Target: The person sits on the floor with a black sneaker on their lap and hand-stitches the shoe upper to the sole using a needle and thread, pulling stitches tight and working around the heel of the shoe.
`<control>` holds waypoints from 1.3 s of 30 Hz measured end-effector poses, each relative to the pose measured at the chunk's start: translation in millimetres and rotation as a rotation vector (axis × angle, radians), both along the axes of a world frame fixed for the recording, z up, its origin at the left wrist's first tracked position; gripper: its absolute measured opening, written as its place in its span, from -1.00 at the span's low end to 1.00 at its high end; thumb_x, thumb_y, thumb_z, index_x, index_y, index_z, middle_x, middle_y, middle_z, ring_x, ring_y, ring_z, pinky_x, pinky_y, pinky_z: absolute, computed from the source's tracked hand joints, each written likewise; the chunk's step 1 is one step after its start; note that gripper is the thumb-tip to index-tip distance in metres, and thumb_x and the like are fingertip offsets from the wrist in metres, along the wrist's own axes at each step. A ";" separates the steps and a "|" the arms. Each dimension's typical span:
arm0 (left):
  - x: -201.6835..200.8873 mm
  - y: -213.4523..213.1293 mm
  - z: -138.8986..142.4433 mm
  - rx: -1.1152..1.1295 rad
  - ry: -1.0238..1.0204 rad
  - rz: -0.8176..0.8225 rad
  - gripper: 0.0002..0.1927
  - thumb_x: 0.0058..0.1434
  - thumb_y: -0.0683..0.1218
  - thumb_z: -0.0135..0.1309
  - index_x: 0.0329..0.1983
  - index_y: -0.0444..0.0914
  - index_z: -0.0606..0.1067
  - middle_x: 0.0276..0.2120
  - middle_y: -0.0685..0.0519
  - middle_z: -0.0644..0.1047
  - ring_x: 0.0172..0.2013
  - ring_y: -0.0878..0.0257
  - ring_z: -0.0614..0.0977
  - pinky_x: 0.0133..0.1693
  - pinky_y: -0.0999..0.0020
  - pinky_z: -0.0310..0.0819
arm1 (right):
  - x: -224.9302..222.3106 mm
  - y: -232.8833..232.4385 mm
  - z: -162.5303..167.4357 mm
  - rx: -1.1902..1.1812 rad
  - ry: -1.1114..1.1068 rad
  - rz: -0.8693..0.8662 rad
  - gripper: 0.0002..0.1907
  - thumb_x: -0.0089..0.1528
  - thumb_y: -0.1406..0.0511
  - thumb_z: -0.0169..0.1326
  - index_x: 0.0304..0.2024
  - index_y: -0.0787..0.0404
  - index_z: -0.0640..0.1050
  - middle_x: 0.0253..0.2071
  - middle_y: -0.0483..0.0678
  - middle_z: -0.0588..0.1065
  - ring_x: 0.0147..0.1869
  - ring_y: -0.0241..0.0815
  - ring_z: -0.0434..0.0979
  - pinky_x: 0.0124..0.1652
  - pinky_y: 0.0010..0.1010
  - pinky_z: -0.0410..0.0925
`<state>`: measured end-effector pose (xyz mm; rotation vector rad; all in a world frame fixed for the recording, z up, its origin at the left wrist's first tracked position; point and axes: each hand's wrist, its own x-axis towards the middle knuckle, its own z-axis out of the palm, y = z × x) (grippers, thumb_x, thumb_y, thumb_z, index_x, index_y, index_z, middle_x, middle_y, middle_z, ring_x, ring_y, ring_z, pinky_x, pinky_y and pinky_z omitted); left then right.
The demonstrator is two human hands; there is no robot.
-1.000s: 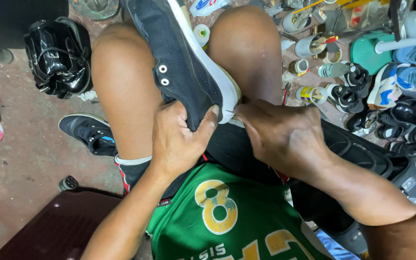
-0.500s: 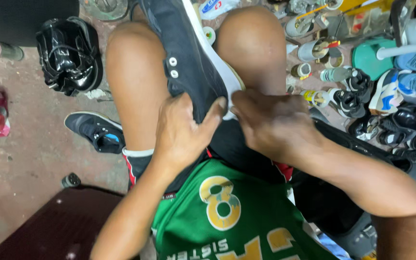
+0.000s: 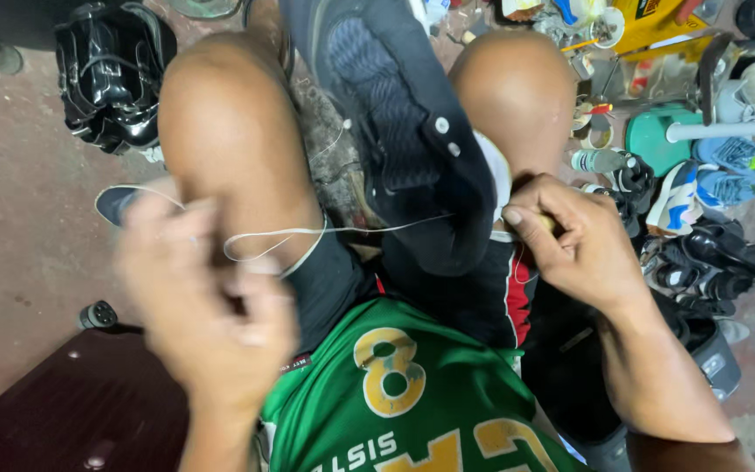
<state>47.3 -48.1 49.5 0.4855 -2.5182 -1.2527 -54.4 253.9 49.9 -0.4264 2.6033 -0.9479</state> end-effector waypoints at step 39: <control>-99.0 26.5 -47.6 0.188 -0.354 -0.674 -0.89 0.03 -0.24 0.00 -0.46 -0.36 0.54 -0.49 -0.25 0.55 -0.45 -0.15 0.60 -0.34 0.06 0.47 | -15.6 -20.8 1.3 0.047 0.378 0.448 -0.87 0.21 0.41 0.15 -0.19 0.21 0.50 -0.29 0.02 0.52 -0.34 0.04 0.57 -0.36 -0.18 0.39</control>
